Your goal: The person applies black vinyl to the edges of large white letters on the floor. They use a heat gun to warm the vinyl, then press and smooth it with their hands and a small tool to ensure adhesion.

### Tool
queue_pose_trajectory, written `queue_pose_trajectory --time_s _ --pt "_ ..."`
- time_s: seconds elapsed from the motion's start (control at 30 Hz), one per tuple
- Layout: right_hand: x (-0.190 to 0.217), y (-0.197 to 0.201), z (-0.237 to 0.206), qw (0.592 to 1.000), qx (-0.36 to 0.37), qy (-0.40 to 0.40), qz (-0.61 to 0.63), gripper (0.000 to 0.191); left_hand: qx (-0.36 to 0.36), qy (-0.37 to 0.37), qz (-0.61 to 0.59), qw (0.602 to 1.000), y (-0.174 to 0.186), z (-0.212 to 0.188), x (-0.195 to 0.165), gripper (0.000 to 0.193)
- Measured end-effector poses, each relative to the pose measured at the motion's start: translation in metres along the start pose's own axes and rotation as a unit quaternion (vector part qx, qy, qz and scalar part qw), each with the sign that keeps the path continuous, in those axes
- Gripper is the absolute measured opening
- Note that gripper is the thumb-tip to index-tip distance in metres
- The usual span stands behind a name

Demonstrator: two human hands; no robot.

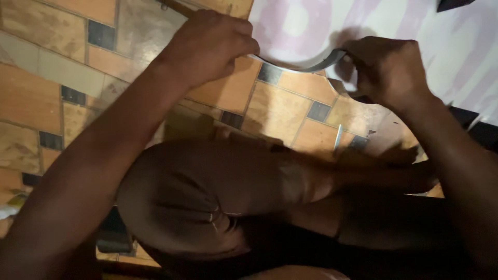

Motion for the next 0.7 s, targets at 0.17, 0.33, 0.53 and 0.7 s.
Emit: queue_pose_trajectory --time_s 0.17,0.33,0.53,0.7 --pt "0.006 0.001 0.001 1.000 0.020 -0.002 -0.008 0.013 0.000 0.018 -0.004 1.000 -0.002 -0.004 -0.005 0.035" --pt "0.014 0.013 0.008 0.999 -0.019 0.028 -0.029 0.009 0.002 0.032 0.046 0.998 -0.006 -0.003 -0.008 0.038" --pt "0.014 0.014 0.010 1.000 0.002 -0.018 -0.006 0.014 -0.012 0.011 0.030 0.999 -0.006 -0.001 -0.009 0.036" --pt "0.006 0.015 -0.007 1.000 -0.021 0.004 -0.003 0.012 -0.033 0.038 -0.002 0.999 0.008 0.002 -0.014 0.032"
Point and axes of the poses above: each hand's wrist, its own z-axis towards the middle knuckle, its own y-axis out of the back of the hand, x = y × z, the point moved 4 cm from there along z, towards the middle knuckle, and after that the axes turned 13 degrees about y, right-handed, at the moved point
